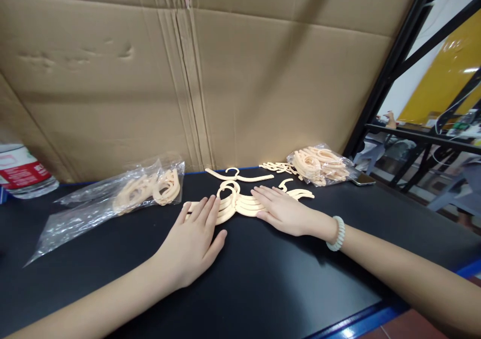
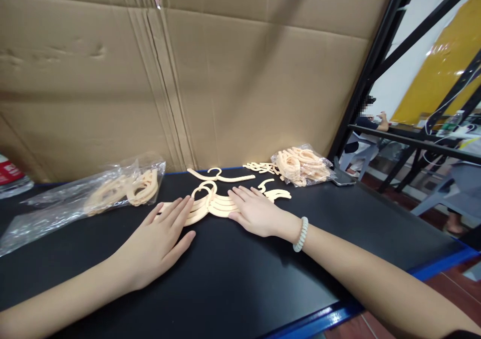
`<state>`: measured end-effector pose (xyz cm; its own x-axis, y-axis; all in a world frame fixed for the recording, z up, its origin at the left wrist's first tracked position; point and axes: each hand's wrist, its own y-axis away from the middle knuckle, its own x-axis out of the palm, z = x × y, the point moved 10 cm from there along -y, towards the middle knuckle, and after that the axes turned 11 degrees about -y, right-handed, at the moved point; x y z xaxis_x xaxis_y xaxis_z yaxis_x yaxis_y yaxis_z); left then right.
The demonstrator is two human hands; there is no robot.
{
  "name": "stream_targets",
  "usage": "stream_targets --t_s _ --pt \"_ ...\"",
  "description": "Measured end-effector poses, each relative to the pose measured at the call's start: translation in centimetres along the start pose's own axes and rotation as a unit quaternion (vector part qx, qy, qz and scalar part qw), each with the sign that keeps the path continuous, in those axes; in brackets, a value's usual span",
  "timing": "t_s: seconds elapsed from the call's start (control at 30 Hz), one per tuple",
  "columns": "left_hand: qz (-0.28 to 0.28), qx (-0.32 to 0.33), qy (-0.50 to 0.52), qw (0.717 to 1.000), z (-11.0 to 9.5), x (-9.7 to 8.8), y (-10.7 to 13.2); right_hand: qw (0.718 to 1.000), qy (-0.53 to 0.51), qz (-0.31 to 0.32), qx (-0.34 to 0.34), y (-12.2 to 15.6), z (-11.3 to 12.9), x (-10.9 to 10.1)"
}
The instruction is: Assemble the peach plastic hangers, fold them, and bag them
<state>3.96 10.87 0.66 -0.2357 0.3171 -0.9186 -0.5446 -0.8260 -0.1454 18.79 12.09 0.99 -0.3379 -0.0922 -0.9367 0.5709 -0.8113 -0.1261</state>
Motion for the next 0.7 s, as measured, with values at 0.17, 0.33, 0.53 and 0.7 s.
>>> stream_targets --t_s 0.17,0.33,0.53,0.7 --pt "-0.007 0.022 0.032 0.999 -0.6 0.0 0.3 1.000 -0.017 0.004 -0.011 0.3 -0.2 0.0" --pt "-0.034 0.020 0.050 0.998 -0.7 -0.2 0.3 0.998 -0.032 -0.022 -0.046 0.1 -0.2 -1.0" --pt "-0.080 0.008 0.071 0.994 -0.6 -1.3 0.5 0.984 0.104 -0.145 -0.024 0.1 -4.5 -6.3" --pt "-0.099 0.019 0.076 0.992 -0.8 -2.3 0.8 0.954 0.258 -0.123 0.089 1.4 -10.7 -8.0"
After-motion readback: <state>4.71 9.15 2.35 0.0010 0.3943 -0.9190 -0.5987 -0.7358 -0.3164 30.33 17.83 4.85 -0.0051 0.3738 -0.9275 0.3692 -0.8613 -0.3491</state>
